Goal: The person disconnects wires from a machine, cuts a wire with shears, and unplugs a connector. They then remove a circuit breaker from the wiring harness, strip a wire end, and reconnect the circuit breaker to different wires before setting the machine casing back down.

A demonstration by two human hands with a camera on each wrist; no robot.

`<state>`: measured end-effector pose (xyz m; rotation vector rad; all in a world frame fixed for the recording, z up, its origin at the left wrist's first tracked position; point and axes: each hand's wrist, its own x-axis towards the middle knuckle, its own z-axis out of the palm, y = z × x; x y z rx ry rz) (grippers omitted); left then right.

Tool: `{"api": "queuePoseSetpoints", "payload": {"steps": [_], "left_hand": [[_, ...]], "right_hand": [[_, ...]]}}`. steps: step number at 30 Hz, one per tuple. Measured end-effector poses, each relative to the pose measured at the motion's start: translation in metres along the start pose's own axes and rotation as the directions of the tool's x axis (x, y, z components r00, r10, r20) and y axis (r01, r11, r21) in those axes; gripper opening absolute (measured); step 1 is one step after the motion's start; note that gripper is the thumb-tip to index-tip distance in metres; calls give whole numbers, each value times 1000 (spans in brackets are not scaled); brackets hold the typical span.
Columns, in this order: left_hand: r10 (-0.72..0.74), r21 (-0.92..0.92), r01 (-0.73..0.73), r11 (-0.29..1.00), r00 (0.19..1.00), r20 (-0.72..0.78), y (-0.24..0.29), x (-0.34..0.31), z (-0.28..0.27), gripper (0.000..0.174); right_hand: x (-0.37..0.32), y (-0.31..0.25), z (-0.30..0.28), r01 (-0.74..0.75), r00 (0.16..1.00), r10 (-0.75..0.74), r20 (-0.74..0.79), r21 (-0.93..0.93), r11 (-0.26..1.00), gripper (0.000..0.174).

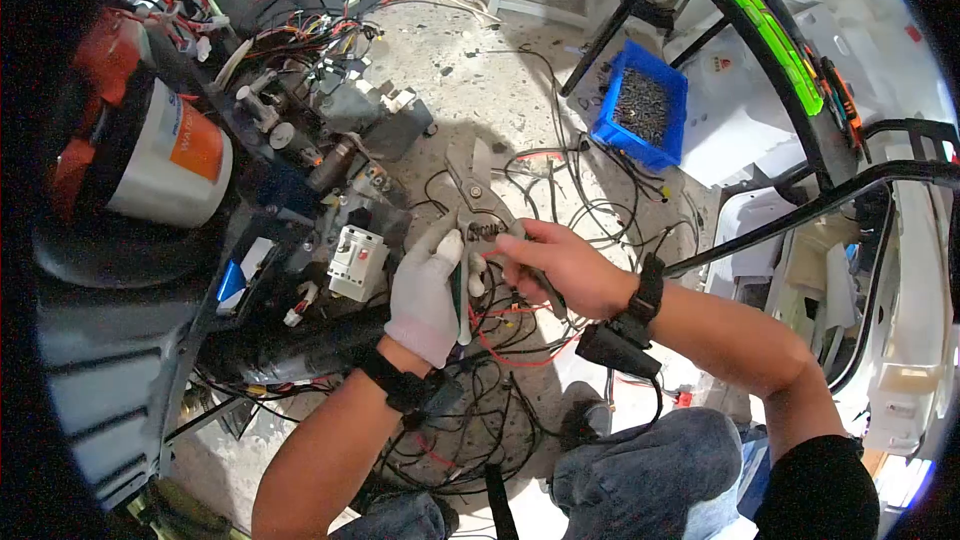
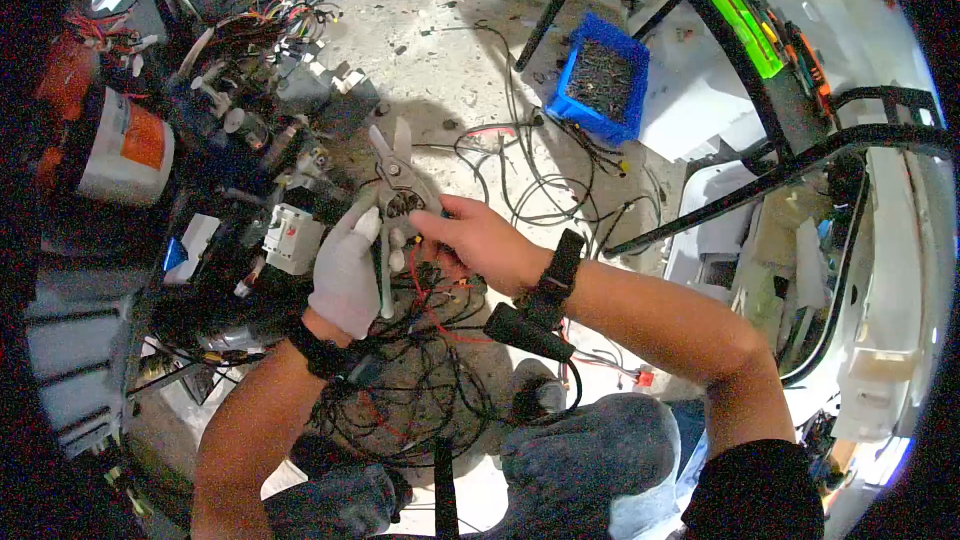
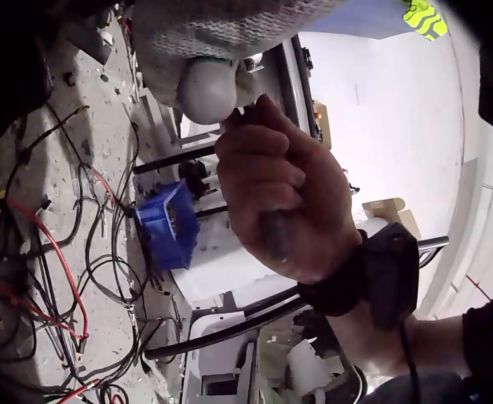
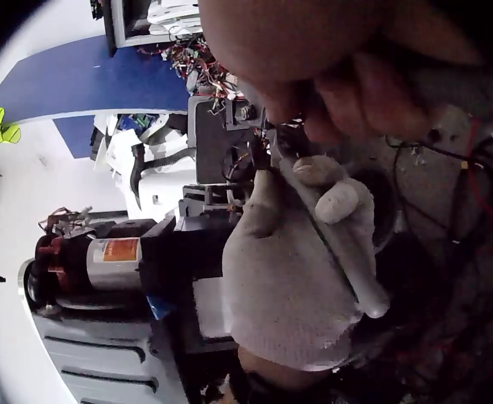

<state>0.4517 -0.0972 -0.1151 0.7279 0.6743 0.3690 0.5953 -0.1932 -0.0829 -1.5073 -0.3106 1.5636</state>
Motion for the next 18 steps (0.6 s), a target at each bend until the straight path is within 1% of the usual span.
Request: {"api": "queuePoseSetpoints", "payload": {"steps": [1, 2, 3, 4, 6, 7, 8, 10, 14, 16, 17, 18], "left_hand": [[-2, -5, 2, 1000, 1000, 6, -1, 1, 0, 30], [23, 42, -23, 999, 1000, 8, -1, 2, 1, 32], [53, 91, -53, 994, 999, 9, 0, 3, 1, 35], [60, 90, -61, 994, 998, 14, 2, 3, 1, 35], [3, 94, -4, 996, 1000, 13, 2, 1, 2, 37], [1, 88, -2, 996, 1000, 14, 0, 1, 2, 38], [-2, 87, 0, 996, 1000, 15, -1, 2, 2, 38], [-22, 88, 20, 996, 1000, 13, -3, 3, 0, 37], [-42, 101, 41, 994, 999, 3, -4, 2, -2, 38], [-37, 84, 34, 996, 999, 31, -6, 4, -3, 38], [-37, 82, 35, 996, 999, 32, -8, 5, -4, 38], [-15, 133, 10, 991, 999, 43, -10, 5, -4, 36]], "right_hand": [[1, -3, -4, 36, 999, -31, 41, -128, 991, 25], [1, -5, -8, 78, 995, -58, 88, -252, 965, 26], [3, -5, -15, 87, 995, -64, 75, -357, 930, 26], [4, -4, -19, 93, 995, -70, 75, -362, 927, 26], [4, 1, -23, 43, 997, -23, 73, -285, 958, 25], [0, -2, -19, 33, 999, -20, 42, -327, 945, 25], [0, 1, -19, 31, 999, -19, 39, -326, 945, 25], [0, 6, -20, 86, 993, -63, 102, -242, 966, 25], [1, 3, -16, 47, 998, -32, 62, -269, 962, 25], [2, 5, -16, 101, 994, -89, 64, -215, 972, 25], [2, 5, -17, 99, 994, -88, 63, -215, 971, 25], [2, 5, -18, 96, 995, -85, 60, -214, 972, 24]]}}
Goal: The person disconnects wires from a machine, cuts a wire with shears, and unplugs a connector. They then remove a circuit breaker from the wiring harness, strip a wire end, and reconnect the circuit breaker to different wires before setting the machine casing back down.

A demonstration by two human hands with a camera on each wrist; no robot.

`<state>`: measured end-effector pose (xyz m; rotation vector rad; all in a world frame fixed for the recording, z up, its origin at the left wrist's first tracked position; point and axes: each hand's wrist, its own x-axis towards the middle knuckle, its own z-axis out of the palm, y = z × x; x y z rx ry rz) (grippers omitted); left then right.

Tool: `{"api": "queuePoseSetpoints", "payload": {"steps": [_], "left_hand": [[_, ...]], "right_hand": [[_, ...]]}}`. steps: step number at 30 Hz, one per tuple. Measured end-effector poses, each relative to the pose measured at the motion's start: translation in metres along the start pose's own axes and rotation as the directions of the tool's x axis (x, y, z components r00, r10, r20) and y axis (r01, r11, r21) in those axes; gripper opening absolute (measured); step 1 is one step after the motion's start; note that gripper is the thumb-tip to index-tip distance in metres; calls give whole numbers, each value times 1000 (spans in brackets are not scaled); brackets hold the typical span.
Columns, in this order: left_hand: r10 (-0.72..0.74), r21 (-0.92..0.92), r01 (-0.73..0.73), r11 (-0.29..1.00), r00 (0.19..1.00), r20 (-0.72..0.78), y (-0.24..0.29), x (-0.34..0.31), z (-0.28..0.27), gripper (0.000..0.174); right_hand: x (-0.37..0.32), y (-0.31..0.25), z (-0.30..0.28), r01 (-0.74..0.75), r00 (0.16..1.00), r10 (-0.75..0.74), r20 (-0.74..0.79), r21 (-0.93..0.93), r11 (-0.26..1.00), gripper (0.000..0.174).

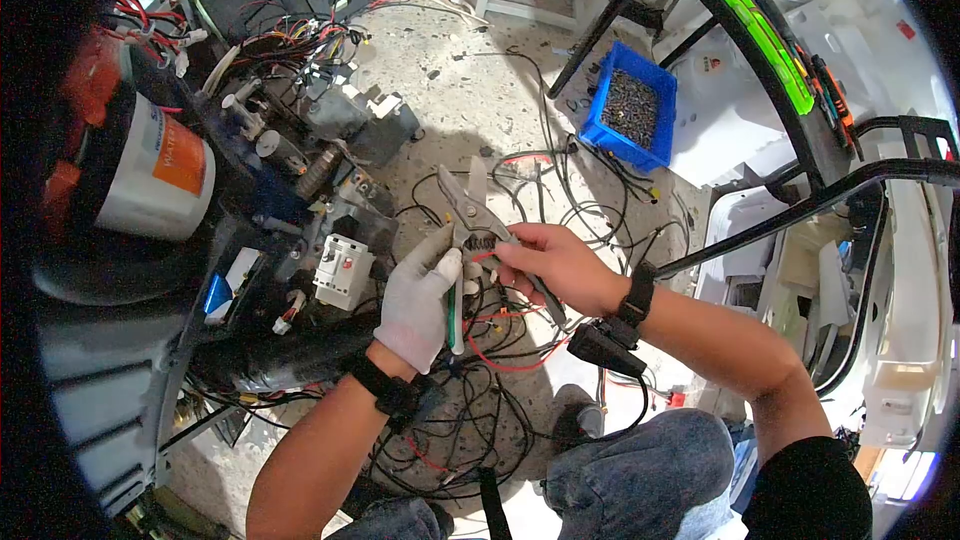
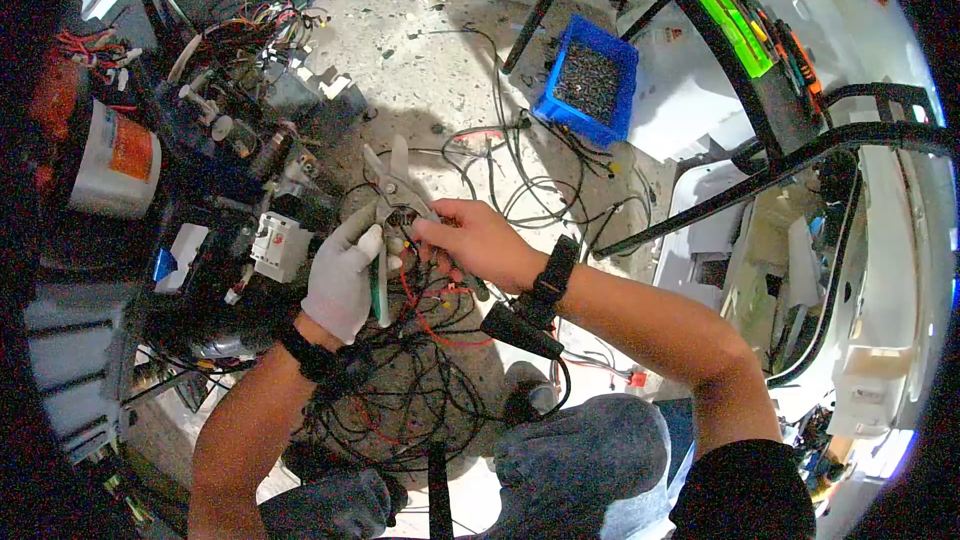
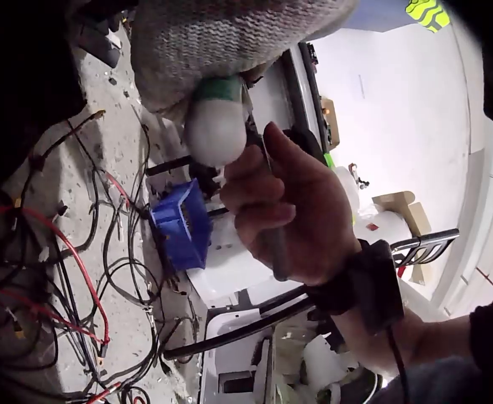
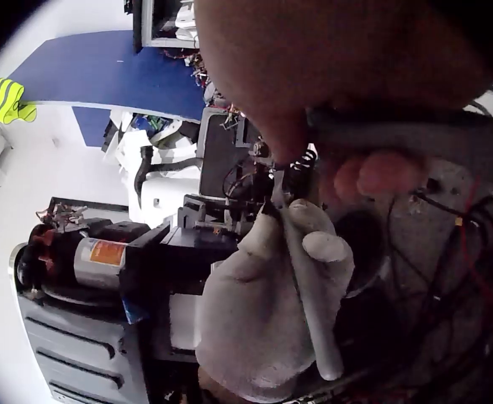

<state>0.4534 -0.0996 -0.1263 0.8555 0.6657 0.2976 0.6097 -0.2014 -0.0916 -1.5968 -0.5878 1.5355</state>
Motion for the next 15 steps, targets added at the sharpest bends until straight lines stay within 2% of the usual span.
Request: {"api": "queuePoseSetpoints", "payload": {"steps": [5, 7, 8, 10, 11, 12, 14, 15], "left_hand": [[35, 97, -31, 995, 999, -36, -1, 2, 7, 34], [-201, -107, 201, 974, 980, 10, 1, 6, 5, 35], [-201, -103, 201, 974, 980, 10, -2, 7, 3, 35], [-108, -246, 125, 961, 991, 78, -5, 9, -1, 37], [-110, -241, 125, 962, 991, 76, -5, 9, -3, 37], [-125, -204, 135, 970, 990, 59, 0, 7, -1, 36], [-140, -160, 145, 976, 989, 41, 5, 6, -2, 35], [-99, -174, 114, 978, 991, 92, 6, 7, -4, 35]], "right_hand": [[-4, -6, 7, 47, 998, -47, -33, 13, 999, 20], [-4, -14, 14, 70, 990, -111, -85, -387, 919, 26], [-5, -15, 19, 72, 990, -114, -87, -385, 920, 26], [-8, -13, 29, 283, 917, -397, -22, -665, 691, 40], [-10, -16, 31, 291, 940, -336, 56, -645, 707, 49], [-11, -16, 33, 294, 939, -339, 55, -641, 709, 49], [-15, -13, 39, 419, 890, -428, 156, -649, 635, 56], [-12, -10, 45, 570, 741, -638, 209, -699, 432, 56]]}}
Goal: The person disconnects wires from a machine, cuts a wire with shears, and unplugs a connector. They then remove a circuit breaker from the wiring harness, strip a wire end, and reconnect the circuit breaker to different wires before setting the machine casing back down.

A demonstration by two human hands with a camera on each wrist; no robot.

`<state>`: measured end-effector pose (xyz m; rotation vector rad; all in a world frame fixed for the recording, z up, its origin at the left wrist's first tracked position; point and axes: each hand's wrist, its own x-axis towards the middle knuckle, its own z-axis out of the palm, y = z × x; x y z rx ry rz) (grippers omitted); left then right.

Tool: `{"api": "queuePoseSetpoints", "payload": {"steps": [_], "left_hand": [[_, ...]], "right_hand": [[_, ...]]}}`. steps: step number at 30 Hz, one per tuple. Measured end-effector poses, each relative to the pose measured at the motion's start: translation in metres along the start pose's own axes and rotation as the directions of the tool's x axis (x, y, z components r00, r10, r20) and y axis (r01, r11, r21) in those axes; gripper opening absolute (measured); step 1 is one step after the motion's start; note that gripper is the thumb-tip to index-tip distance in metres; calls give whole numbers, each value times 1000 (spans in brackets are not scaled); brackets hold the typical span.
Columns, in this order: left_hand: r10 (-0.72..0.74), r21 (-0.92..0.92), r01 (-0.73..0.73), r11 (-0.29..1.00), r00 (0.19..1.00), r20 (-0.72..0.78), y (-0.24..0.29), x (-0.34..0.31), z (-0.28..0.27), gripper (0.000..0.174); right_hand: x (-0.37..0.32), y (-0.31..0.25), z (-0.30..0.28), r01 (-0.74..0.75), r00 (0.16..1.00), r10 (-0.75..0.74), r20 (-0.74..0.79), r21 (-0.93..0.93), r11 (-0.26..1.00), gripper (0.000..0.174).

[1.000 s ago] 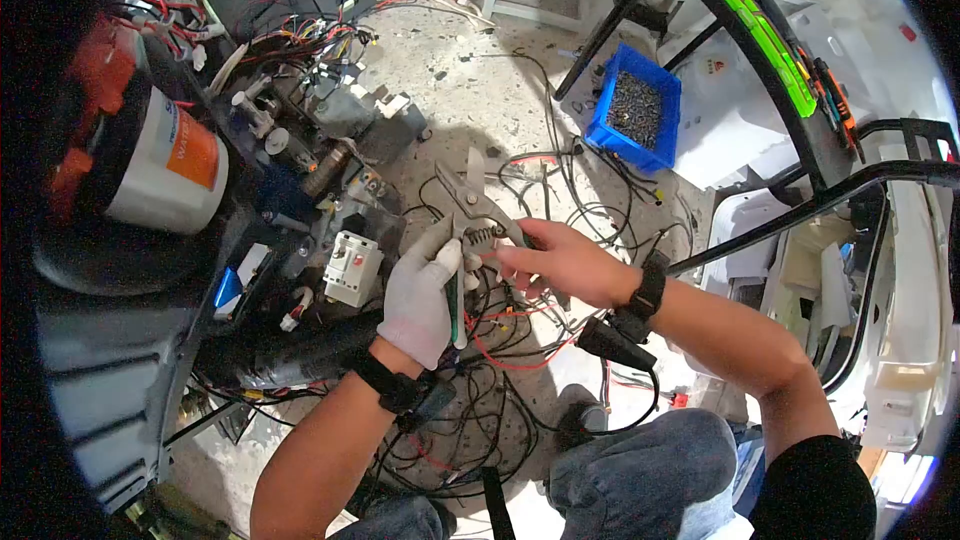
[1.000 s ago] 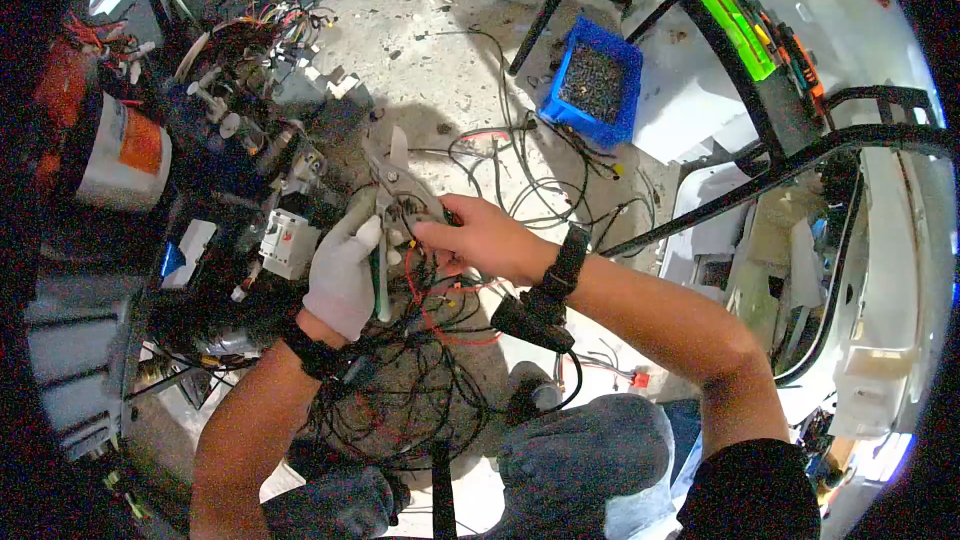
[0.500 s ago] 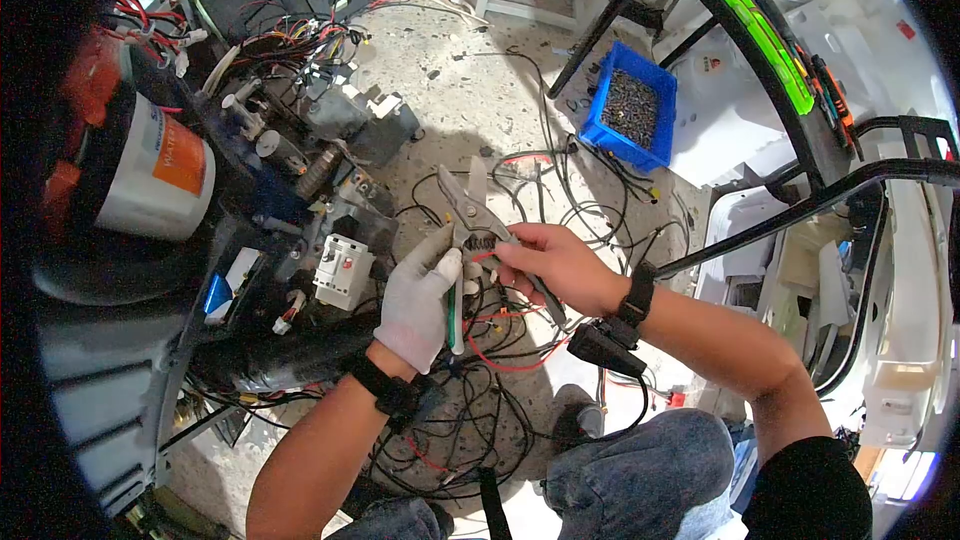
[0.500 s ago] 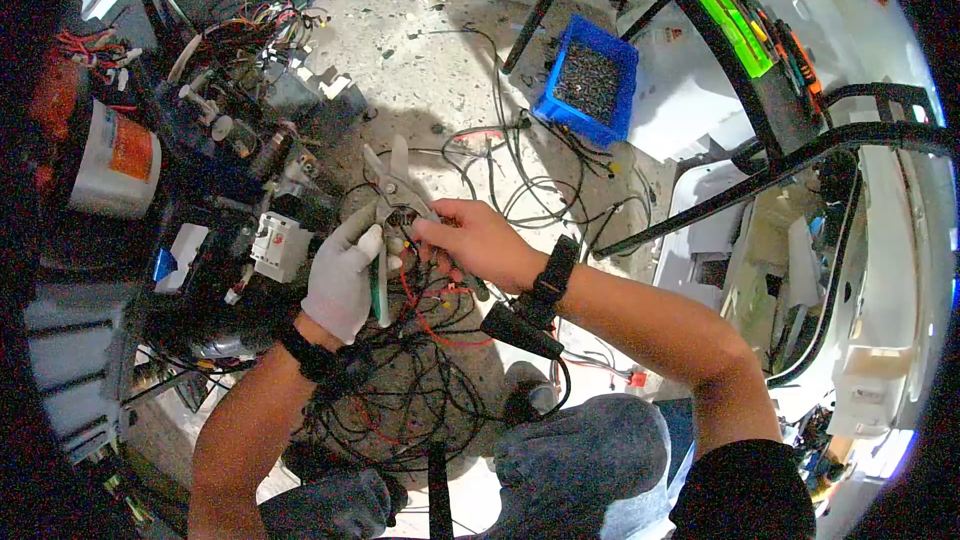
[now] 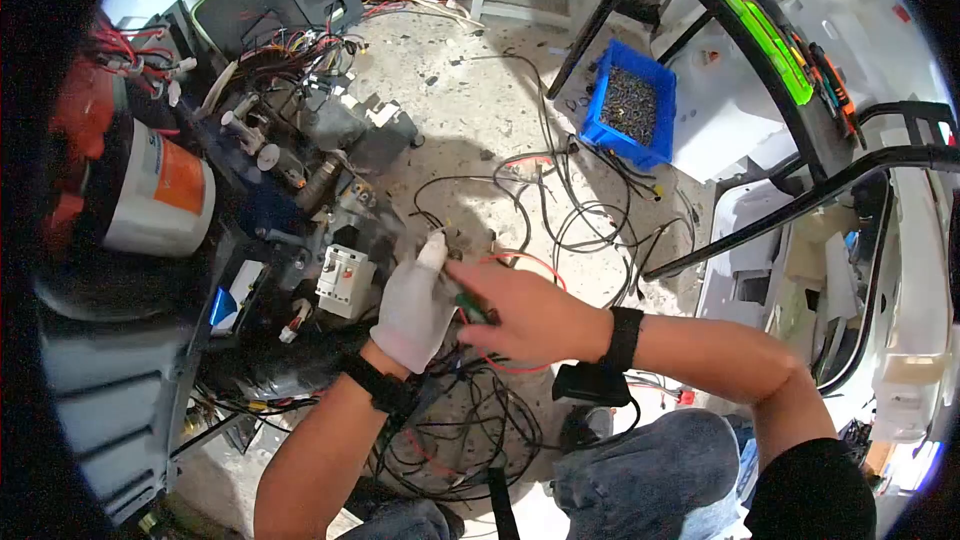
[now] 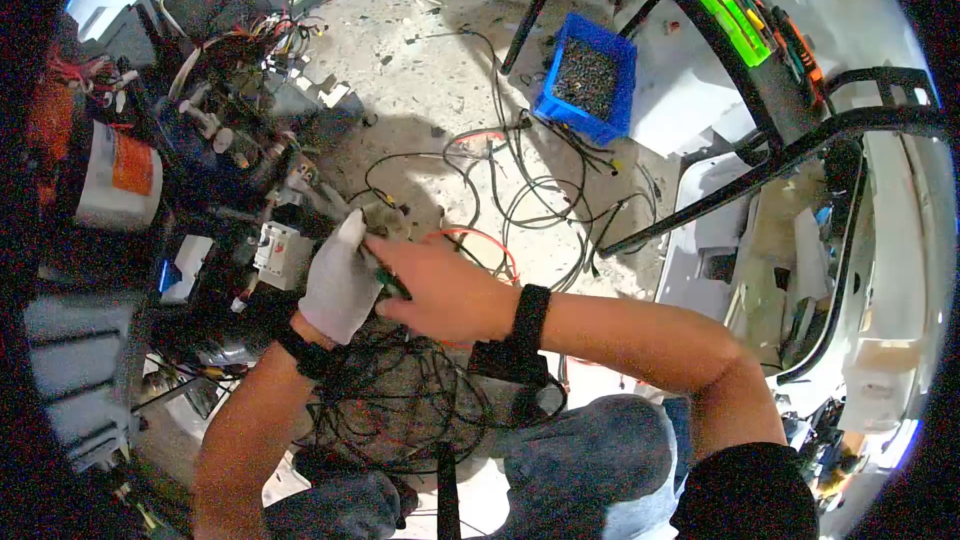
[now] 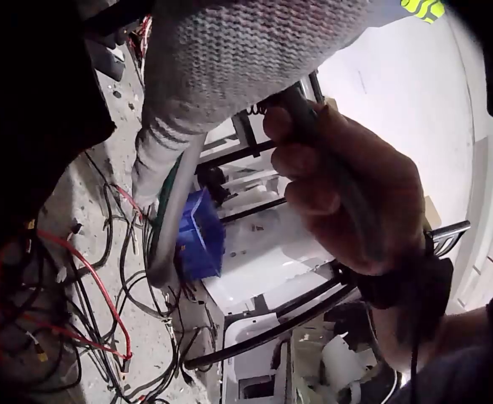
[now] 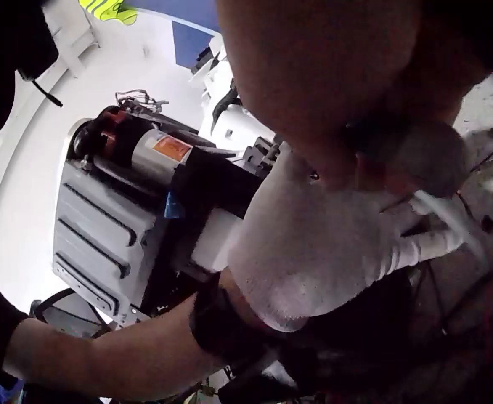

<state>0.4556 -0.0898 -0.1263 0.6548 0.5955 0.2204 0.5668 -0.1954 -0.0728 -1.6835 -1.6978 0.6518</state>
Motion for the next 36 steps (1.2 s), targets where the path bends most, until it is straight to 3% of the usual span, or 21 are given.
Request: {"api": "queuePoseSetpoints", "payload": {"steps": [1, 3, 5, 7, 10, 11, 12, 14, 15, 17, 20, 26, 30, 36], "left_hand": [[31, -11, -31, 999, 998, 56, 2, 0, -2, 36], [57, -10, -57, 998, 998, 17, 6, 0, 0, 37], [83, -12, -83, 996, 996, -22, 9, 0, 8, 38], [174, -141, -165, 976, 983, 52, 16, -3, 21, 41], [177, -118, -163, 980, 977, 122, 19, -3, 21, 44], [181, -117, -164, 979, 971, 156, 18, -2, 21, 45], [177, -116, -160, 980, 972, 154, 17, 0, 18, 45], [79, 6, -80, 997, 985, 156, 15, 2, 10, 45], [77, 8, -79, 997, 985, 156, 18, 2, 12, 45], [-28, -13, 28, 1000, 999, 19, 24, -1, 18, 42], [-130, -36, 132, 991, 989, 69, 27, -4, 11, 39], [-46, 58, 44, 997, 999, 21, 16, -8, 12, 27], [-61, 48, 60, 997, 998, 3, 15, -8, 13, 24], [-140, 226, 144, 963, 990, -31, 14, -12, 6, 21]], "right_hand": [[-2, 0, 0, 2, 1000, -2, -8, 3, 1000, 56], [-5, -6, -5, -203, 975, 176, 134, 227, 953, 47], [-5, 6, -21, -334, 931, 357, -80, 213, 918, 38], [-6, 32, -22, -189, 905, 120, -409, -134, 973, 32], [-11, 40, -21, -200, 924, 153, -349, -102, 974, 30], [-12, 34, -25, -351, 914, 380, -141, 196, 916, 32], [-13, 31, -26, -517, 846, 517, 128, 434, 738, 35], [-17, 32, -24, -508, 849, 520, 91, 404, 760, 31], [-18, 33, -23, -499, 853, 519, 50, 369, 784, 28], [-19, 32, -22, -531, 829, 559, 31, 356, 769, 26], [-24, 42, -20, -567, 798, 602, 25, 371, 736, 25], [-22, 32, -19, -546, 810, 585, -38, 316, 776, 27], [-23, 31, -20, -555, 805, 588, -77, 254, 792, 29], [-29, 30, -24, -583, 799, 598, -60, 166, 795, 30]]}}
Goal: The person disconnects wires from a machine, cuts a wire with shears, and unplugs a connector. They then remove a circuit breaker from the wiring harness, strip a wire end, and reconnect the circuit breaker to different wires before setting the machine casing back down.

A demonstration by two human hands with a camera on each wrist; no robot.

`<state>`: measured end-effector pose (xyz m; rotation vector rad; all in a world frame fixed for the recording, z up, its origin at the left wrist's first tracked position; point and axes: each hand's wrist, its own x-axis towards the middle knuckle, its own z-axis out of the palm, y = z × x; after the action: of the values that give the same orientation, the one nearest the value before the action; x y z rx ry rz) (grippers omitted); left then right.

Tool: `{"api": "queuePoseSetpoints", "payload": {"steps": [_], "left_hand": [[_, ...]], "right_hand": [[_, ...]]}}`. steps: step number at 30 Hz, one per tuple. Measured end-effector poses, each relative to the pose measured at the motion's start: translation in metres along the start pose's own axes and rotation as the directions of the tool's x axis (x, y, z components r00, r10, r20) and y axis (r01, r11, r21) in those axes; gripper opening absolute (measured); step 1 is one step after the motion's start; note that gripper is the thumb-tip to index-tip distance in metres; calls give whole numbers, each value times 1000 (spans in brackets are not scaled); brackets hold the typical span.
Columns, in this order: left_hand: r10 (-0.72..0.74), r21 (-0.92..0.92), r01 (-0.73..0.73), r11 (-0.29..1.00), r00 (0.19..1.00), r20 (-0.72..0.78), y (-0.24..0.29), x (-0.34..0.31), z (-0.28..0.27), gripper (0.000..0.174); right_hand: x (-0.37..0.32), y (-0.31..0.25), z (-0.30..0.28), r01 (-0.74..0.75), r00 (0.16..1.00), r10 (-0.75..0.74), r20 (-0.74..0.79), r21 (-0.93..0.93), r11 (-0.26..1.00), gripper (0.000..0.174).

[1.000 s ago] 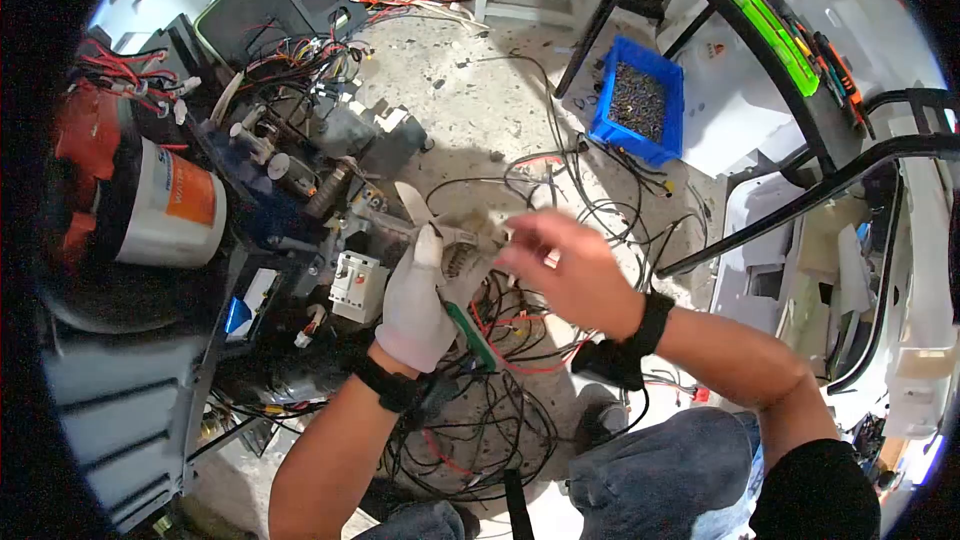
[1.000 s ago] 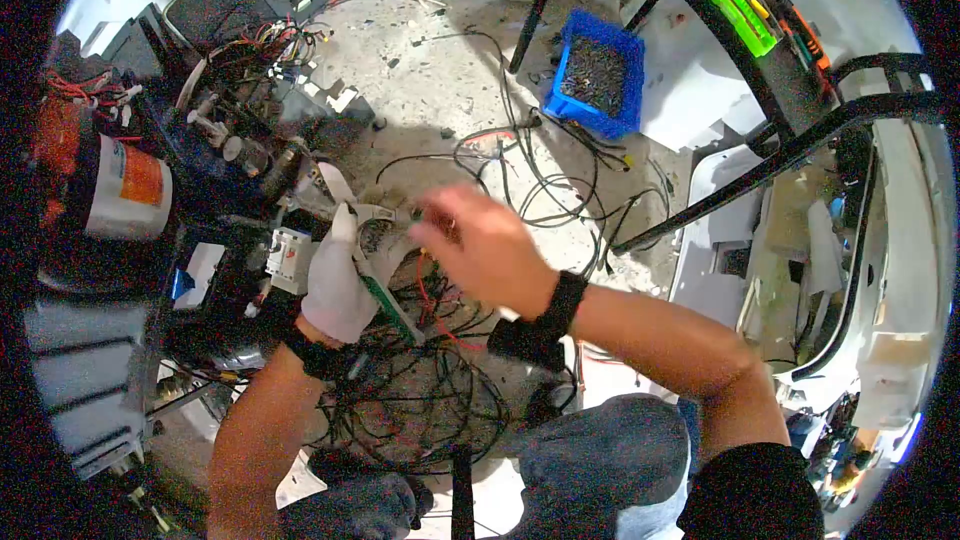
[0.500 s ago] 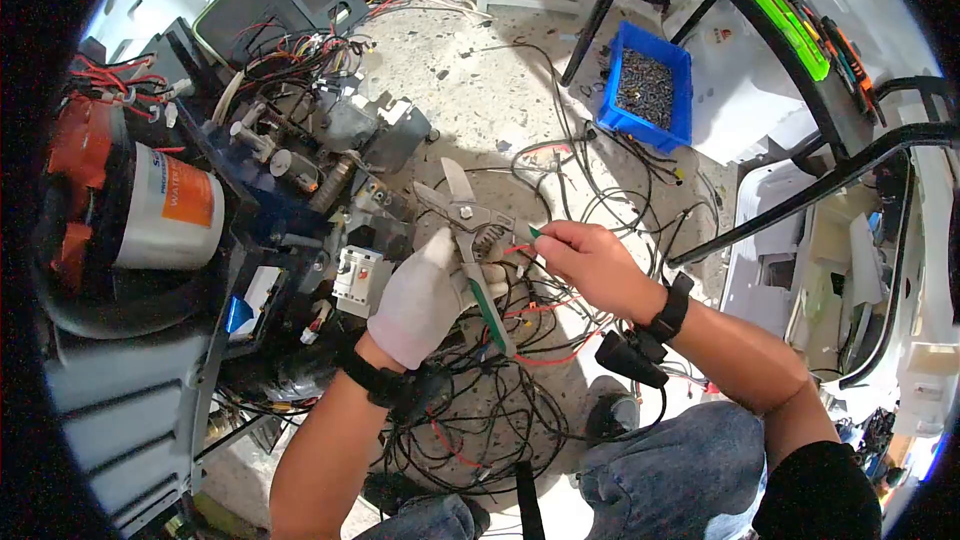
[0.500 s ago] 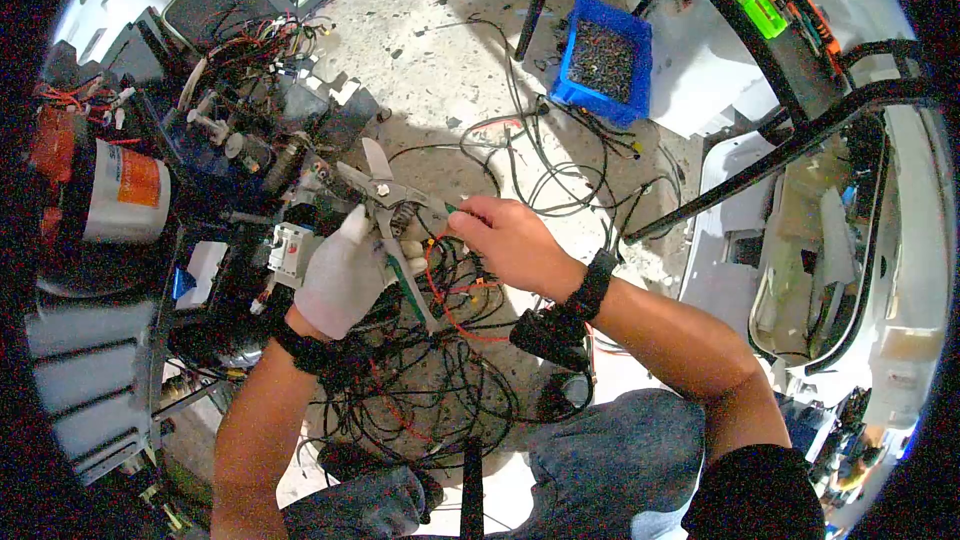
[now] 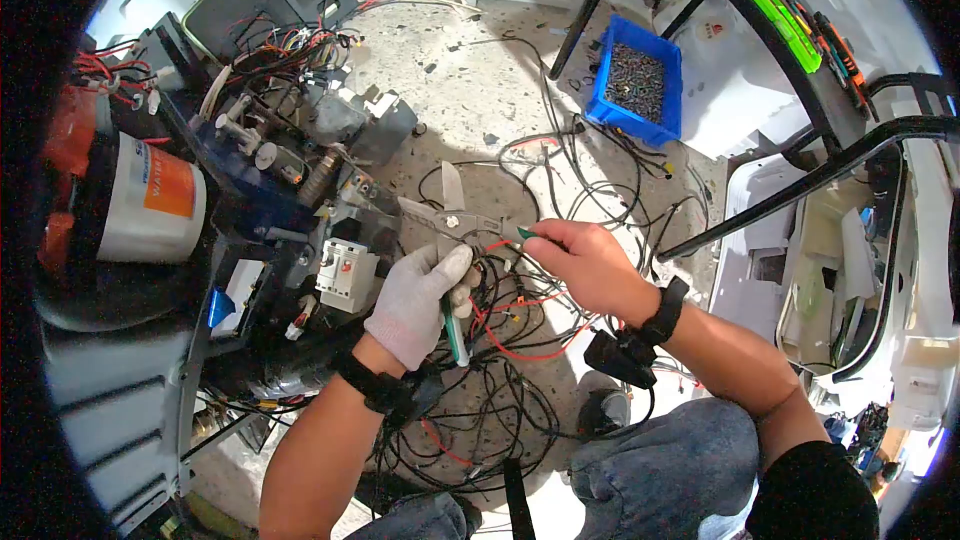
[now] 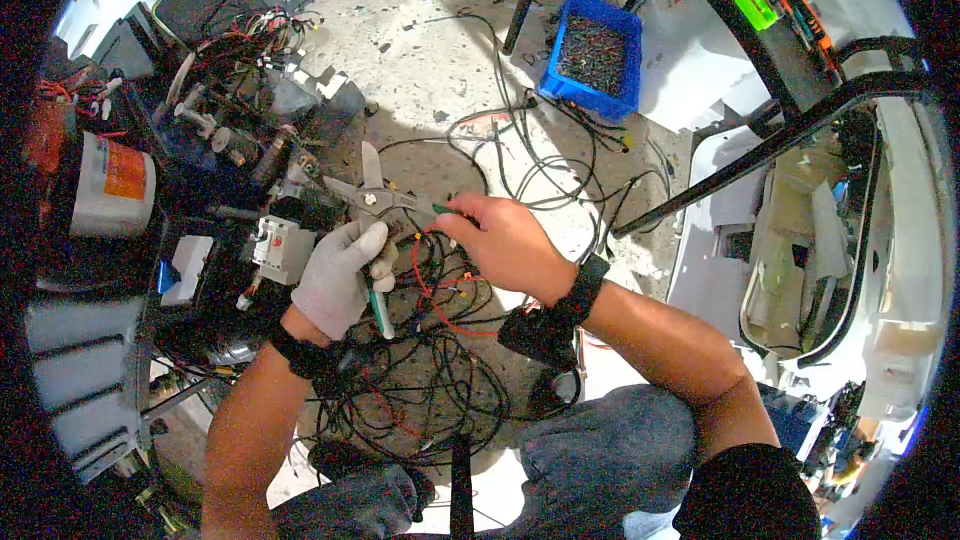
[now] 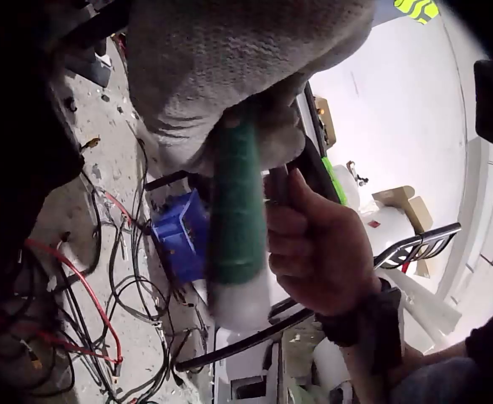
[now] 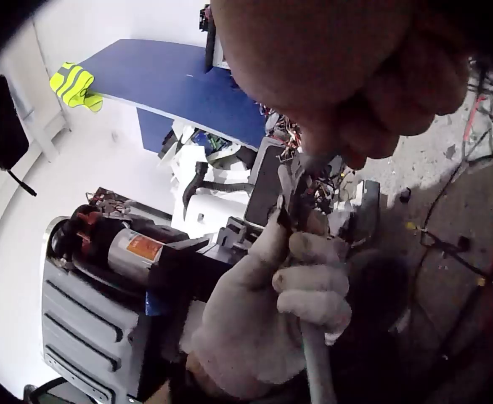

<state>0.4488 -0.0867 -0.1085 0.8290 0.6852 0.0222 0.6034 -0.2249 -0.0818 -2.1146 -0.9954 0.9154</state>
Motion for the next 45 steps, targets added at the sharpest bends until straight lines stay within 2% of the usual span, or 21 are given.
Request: {"api": "queuePoseSetpoints", "payload": {"steps": [1, 3, 7, 11, 13, 15, 17, 18, 20, 24, 27, 30, 33, 36, 38, 39, 41, 45], "left_hand": [[-1, 17, 1, 1000, 1000, -15, 0, 0, 0, 21], [-5, 34, 6, 999, 999, -32, 0, -1, -1, 21], [42, 33, -41, 999, 998, -41, 0, -1, 1, 22], [89, 83, -80, 993, 989, -117, -4, -2, 6, 20], [69, 72, -62, 996, 993, -99, -4, -1, 2, 21], [44, 64, -39, 997, 996, -78, -7, 1, 0, 22], [22, -86, -22, 996, 1000, 1, -7, 3, -3, 23], [21, -87, -21, 996, 1000, -3, -6, 2, -2, 23], [26, -275, -1, 961, 996, 87, -1, 1, -1, 21], [-20, -335, 47, 941, 996, 84, -7, 5, -10, 21], [-14, -273, 31, 961, 998, 62, -8, 3, -10, 23], [14, -258, 21, 966, 991, 131, -7, 3, -10, 24], [-7, -264, 24, 964, 998, 68, -2, 2, -7, 20], [23, -232, 9, 973, 990, 136, -5, 6, -11, 23], [37, -163, -22, 986, 995, 91, -5, 7, -10, 23], [38, -165, -22, 986, 995, 91, -5, 7, -8, 23], [108, 24, -107, 994, 992, -60, -7, 7, -1, 19], [146, 54, -141, 989, 984, -105, -10, 7, 7, 19]], "right_hand": [[0, 0, 0, -1, 1000, 1, 0, 0, 1000, 30], [1, -1, 2, 92, 995, -93, -47, -34, 995, 31], [0, -1, 6, 117, 988, -119, -103, -24, 993, 30], [-2, -2, 5, 79, 994, -82, -76, -37, 996, 30], [-2, -1, 3, 53, 997, -55, -46, -41, 998, 30], [2, 3, 2, -6, 1000, 5, 14, 35, 999, 29], [2, 2, 1, 12, 1000, -11, -8, 47, 999, 28], [2, 1, 1, 23, 999, -21, -28, 57, 998, 28], [2, 0, 0, 3, 1000, -2, -10, 97, 995, 27], [4, -1, 0, -36, 999, 33, 24, 133, 990, 27], [4, 1, 2, -25, 999, 22, 24, 106, 994, 26], [5, 4, 2, 14, 1000, -16, 18, 93, 996, 28], [4, 1, 1, 11, 1000, -13, 27, 93, 996, 30], [6, 6, 3, -5, 999, 1, 35, 112, 994, 27], [5, 6, 3, 5, 999, -10, 36, 132, 991, 26], [4, 3, 3, -36, 998, 29, 50, 145, 989, 26], [3, 1, 5, -78, 996, 68, 64, 157, 984, 26], [4, 7, 14, -47, 998, 40, 51, 139, 989, 27]]}}
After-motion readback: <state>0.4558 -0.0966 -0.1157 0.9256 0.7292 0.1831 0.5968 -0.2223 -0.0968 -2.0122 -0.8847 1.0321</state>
